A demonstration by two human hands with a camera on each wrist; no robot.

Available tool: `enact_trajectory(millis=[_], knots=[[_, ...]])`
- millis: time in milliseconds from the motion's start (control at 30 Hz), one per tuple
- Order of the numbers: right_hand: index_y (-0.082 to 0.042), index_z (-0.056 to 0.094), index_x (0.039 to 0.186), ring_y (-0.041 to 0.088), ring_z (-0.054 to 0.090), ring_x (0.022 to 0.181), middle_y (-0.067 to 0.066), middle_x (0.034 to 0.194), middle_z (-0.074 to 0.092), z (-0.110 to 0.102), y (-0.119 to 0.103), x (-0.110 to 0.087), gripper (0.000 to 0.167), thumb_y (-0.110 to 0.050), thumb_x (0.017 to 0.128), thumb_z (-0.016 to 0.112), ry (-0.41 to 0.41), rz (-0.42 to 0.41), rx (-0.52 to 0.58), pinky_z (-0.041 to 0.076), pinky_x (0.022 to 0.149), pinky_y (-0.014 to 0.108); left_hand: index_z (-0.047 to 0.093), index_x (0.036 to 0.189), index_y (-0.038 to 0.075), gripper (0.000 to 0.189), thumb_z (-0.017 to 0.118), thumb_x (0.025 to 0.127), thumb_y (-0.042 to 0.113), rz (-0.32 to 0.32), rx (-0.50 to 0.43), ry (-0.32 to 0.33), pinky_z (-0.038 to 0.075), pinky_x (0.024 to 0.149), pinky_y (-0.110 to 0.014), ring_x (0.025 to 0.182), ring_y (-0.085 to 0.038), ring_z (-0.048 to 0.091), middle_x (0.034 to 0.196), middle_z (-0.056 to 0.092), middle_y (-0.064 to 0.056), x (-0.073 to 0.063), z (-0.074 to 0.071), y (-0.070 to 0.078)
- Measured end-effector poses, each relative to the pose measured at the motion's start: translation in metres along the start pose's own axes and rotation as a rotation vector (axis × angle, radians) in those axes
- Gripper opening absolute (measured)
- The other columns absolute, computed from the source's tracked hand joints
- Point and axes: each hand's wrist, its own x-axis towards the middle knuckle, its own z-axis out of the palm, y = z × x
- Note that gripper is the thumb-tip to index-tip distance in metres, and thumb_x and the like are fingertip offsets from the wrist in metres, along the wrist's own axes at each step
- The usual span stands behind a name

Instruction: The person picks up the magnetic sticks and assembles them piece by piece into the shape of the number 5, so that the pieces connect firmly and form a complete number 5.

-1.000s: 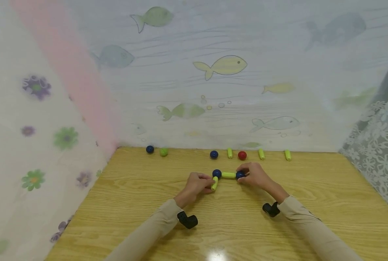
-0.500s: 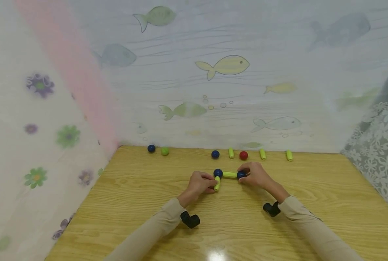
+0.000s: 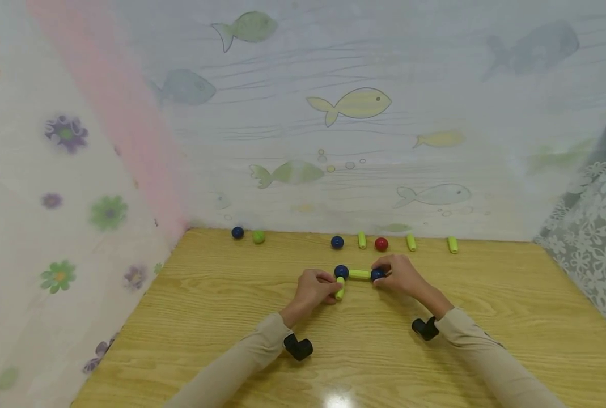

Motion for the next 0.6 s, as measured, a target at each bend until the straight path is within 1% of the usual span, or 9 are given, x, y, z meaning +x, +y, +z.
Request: enact_trajectory(millis=[167, 333, 467, 600], knots=[[0.006, 0.07, 0.1, 0.029, 0.065, 0.086, 0.017, 0.095, 0.068, 0.001, 0.002, 0.0, 0.029, -0.005, 0.074, 0.08, -0.005, 0.001, 0.008, 0.055, 0.074, 0.042, 0.069, 0.09, -0.005, 0.012, 0.071, 0.084, 0.004, -0.03, -0.023, -0.039, 0.057, 0.056, -0.033, 0.062, -0.025, 0.068, 0.074, 0.067, -0.013, 0.0, -0.006, -0.001], [0.007, 0.07, 0.099, 0.03, 0.065, 0.085, 0.017, 0.095, 0.068, -0.001, 0.002, -0.001, 0.029, -0.004, 0.074, 0.079, 0.004, -0.007, 0.003, 0.055, 0.074, 0.042, 0.069, 0.092, -0.006, 0.013, 0.071, 0.083, 0.002, -0.049, -0.058, -0.064, 0.057, 0.058, -0.034, 0.064, -0.025, 0.068, 0.075, 0.068, -0.016, 0.001, -0.007, 0.0], [0.007, 0.07, 0.1, 0.029, 0.065, 0.085, 0.018, 0.095, 0.068, -0.001, 0.002, 0.0, 0.03, -0.005, 0.075, 0.08, 0.004, -0.012, -0.018, 0.055, 0.074, 0.041, 0.069, 0.092, -0.007, 0.013, 0.071, 0.083, 0.002, -0.042, -0.065, -0.067, 0.057, 0.059, -0.035, 0.066, -0.026, 0.069, 0.078, 0.068, -0.017, 0.001, -0.009, -0.001], [0.006, 0.07, 0.1, 0.03, 0.065, 0.086, 0.018, 0.096, 0.068, 0.002, 0.003, 0.001, 0.03, -0.006, 0.075, 0.08, 0.003, -0.013, -0.027, 0.055, 0.074, 0.041, 0.067, 0.097, -0.009, 0.016, 0.069, 0.084, 0.001, -0.03, -0.065, -0.08, 0.057, 0.06, -0.035, 0.069, -0.026, 0.069, 0.082, 0.069, -0.02, -0.001, -0.018, -0.005]])
